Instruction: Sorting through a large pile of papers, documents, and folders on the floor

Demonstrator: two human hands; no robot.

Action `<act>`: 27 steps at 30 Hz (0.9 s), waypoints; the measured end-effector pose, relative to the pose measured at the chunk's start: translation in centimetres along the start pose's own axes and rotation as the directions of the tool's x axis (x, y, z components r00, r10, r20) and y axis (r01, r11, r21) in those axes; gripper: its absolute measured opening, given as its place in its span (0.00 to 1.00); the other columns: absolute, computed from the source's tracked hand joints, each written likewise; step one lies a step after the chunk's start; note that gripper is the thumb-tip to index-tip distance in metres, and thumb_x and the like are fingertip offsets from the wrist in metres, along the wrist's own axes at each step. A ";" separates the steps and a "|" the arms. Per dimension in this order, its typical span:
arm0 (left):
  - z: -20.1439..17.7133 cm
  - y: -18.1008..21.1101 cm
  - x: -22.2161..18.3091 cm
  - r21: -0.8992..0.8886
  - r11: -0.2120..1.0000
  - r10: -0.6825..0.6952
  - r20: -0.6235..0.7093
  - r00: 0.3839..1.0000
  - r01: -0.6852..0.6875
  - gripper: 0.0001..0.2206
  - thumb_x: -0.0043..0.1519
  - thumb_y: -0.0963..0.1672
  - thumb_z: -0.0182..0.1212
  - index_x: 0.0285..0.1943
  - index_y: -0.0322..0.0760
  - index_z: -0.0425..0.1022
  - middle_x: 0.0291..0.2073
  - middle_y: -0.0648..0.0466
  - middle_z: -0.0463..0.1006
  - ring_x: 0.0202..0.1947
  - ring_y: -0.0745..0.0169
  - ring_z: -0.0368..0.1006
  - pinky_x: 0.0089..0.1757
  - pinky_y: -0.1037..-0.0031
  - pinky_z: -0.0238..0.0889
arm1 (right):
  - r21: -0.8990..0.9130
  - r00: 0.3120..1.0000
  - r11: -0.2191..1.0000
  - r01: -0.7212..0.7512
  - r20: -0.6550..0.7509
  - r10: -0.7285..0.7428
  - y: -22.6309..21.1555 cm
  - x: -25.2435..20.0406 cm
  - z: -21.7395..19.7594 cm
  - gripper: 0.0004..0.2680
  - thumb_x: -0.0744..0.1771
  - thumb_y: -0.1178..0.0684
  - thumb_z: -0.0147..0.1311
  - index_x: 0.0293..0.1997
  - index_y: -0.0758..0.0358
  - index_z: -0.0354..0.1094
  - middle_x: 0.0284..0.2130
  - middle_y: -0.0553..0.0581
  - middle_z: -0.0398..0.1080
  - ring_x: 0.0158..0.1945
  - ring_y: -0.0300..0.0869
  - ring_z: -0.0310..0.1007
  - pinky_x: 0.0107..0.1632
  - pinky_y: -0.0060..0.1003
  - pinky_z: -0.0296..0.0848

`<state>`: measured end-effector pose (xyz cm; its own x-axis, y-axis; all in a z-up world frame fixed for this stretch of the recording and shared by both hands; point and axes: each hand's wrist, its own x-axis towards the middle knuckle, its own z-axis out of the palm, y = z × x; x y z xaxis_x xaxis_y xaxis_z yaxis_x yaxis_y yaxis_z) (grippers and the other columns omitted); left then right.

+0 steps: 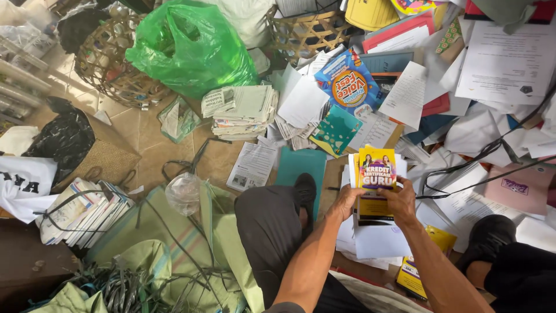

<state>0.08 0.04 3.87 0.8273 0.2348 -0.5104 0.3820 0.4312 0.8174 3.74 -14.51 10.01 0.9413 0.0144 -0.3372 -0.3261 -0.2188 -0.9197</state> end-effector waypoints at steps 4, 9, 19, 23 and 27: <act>-0.5 1.9 -0.6 -0.128 0.992 -0.005 -0.064 0.998 -0.004 0.21 0.49 0.43 0.72 0.51 0.33 0.75 0.37 0.50 0.79 0.37 0.59 0.75 0.41 0.67 0.70 | 0.057 0.998 0.997 -0.057 0.029 0.055 1.7 2.4 2.1 0.23 0.61 0.53 0.69 0.59 0.70 0.65 0.43 0.66 0.71 0.47 0.48 0.68 0.50 0.45 0.66; -2.2 4.0 0.1 -0.162 0.982 0.074 -0.146 0.987 -0.097 0.17 0.48 0.43 0.74 0.47 0.35 0.81 0.34 0.49 0.82 0.33 0.60 0.79 0.37 0.67 0.74 | 0.102 0.997 0.995 0.010 0.081 -0.018 -2.0 1.9 4.7 0.14 0.62 0.53 0.67 0.49 0.67 0.72 0.37 0.60 0.69 0.43 0.44 0.64 0.45 0.42 0.64; -7.3 10.9 -0.3 -0.166 0.962 0.134 -0.402 0.906 -0.217 0.14 0.49 0.46 0.72 0.40 0.34 0.80 0.27 0.48 0.80 0.25 0.60 0.79 0.30 0.67 0.72 | 0.173 0.956 0.982 0.076 0.268 -0.121 -10.2 0.6 11.0 0.14 0.61 0.48 0.69 0.45 0.64 0.72 0.32 0.57 0.69 0.39 0.43 0.68 0.41 0.39 0.65; -9.5 12.2 -1.9 -0.214 0.926 0.197 -0.428 0.882 -0.311 0.14 0.50 0.43 0.72 0.43 0.31 0.81 0.30 0.43 0.82 0.28 0.52 0.81 0.34 0.62 0.74 | 0.214 0.933 0.972 0.100 0.319 -0.167 -9.8 0.7 12.4 0.15 0.60 0.45 0.70 0.44 0.59 0.74 0.31 0.55 0.70 0.39 0.42 0.71 0.43 0.40 0.68; -6.5 14.4 -5.5 -0.227 0.920 0.230 -0.346 0.910 -0.319 0.13 0.54 0.43 0.71 0.45 0.31 0.81 0.33 0.43 0.83 0.30 0.51 0.82 0.36 0.60 0.76 | 0.215 0.950 0.973 0.086 0.277 -0.145 -11.2 -1.0 11.1 0.12 0.60 0.48 0.68 0.43 0.59 0.75 0.30 0.54 0.70 0.39 0.40 0.71 0.44 0.38 0.69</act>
<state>-1.67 10.63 16.75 0.6976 0.6143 -0.3688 -0.0059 0.5196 0.8544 5.51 -1.22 18.38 0.9173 0.3157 -0.2427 -0.2551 -0.0019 -0.9669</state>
